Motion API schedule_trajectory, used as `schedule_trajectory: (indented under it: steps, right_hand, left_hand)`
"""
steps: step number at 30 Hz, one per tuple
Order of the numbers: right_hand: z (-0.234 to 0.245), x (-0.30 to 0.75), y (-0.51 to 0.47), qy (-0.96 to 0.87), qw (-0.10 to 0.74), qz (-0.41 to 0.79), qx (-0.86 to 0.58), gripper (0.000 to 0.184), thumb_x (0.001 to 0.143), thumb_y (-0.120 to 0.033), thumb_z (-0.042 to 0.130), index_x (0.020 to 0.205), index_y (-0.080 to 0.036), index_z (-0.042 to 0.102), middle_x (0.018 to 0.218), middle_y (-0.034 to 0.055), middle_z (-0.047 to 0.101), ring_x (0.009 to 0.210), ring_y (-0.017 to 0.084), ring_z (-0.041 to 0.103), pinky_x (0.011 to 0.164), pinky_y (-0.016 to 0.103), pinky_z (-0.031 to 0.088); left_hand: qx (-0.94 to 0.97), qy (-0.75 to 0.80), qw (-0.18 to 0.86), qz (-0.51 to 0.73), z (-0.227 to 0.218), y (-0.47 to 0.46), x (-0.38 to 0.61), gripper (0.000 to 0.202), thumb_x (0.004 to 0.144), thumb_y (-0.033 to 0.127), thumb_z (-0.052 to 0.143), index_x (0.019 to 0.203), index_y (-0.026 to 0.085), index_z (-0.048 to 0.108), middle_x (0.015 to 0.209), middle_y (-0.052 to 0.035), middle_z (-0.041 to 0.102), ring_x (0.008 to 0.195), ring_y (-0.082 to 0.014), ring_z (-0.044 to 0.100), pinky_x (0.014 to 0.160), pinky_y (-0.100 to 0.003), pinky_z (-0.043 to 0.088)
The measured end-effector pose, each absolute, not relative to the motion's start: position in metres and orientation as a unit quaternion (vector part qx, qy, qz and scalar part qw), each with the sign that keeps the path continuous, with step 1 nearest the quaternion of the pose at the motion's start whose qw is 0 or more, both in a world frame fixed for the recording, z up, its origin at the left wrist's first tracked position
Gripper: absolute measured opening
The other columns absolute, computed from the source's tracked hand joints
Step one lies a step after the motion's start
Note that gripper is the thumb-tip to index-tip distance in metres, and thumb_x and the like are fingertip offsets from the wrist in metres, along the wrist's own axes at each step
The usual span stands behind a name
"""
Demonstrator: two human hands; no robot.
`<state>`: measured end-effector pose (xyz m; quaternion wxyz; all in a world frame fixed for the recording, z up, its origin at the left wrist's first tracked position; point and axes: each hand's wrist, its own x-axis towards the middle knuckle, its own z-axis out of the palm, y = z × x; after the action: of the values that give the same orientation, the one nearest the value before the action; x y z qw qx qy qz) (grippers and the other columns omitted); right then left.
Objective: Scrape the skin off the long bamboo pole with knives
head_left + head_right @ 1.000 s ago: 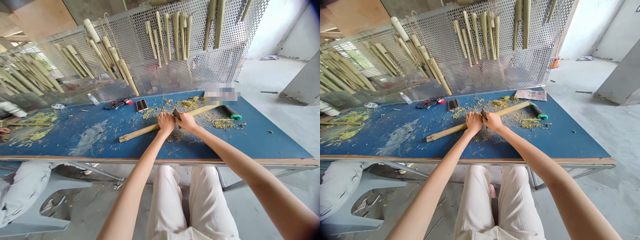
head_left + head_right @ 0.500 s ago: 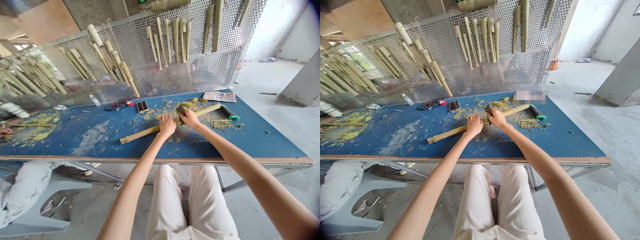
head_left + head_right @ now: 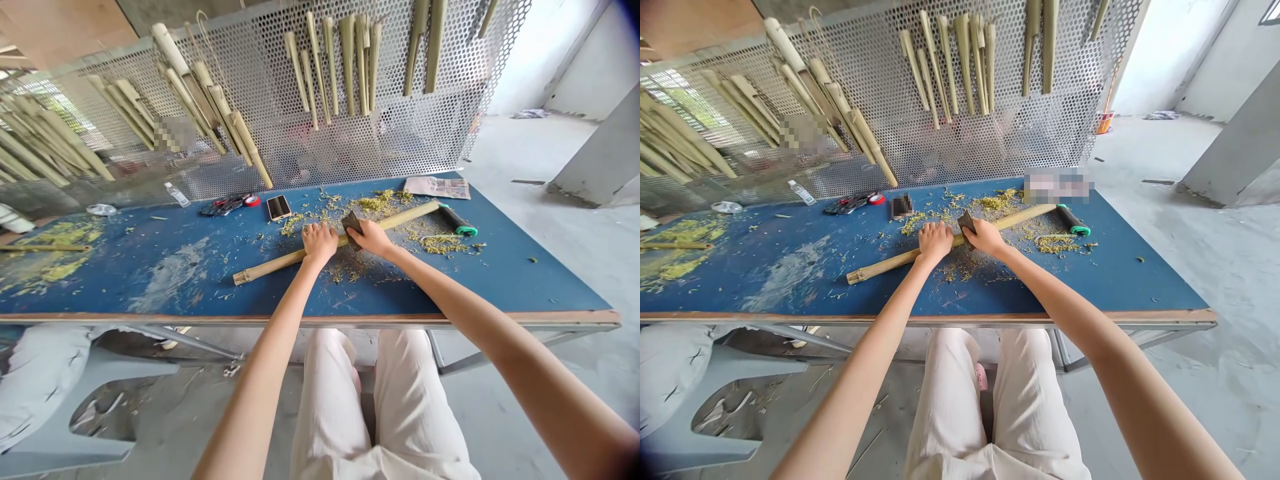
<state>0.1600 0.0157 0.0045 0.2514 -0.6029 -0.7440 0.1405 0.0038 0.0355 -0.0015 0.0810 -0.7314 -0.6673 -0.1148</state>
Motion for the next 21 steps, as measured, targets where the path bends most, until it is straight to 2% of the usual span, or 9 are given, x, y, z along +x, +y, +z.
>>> schedule_trajectory:
  steps: [9,21]
  right_hand:
    - [0.003,0.159,0.015,-0.744,0.231,0.101,-0.619,0.027,0.102,-0.033,0.041,0.101,-0.016,0.062,0.086,0.0119,0.073,0.073,0.023,0.066,0.065,0.029,0.043]
    - [0.002,0.157,0.013,-0.741,0.229,0.088,-0.626,0.025,0.101,-0.031,0.043,0.104,-0.016,0.063,0.088,0.0123,0.074,0.074,0.024,0.066,0.063,0.028,0.04]
  left_hand:
    - [-0.71,-0.687,0.058,-0.144,0.004,0.051,0.0,0.048,0.101,0.029,0.03,0.13,0.014,0.064,0.142,-0.0208,0.061,0.139,-0.0335,0.049,0.113,-0.051,0.04]
    - [-0.711,-0.689,0.045,-0.13,0.006,0.054,0.001,0.045,0.099,0.024,0.031,0.13,0.013,0.063,0.143,-0.0217,0.059,0.139,-0.0335,0.049,0.114,-0.05,0.04]
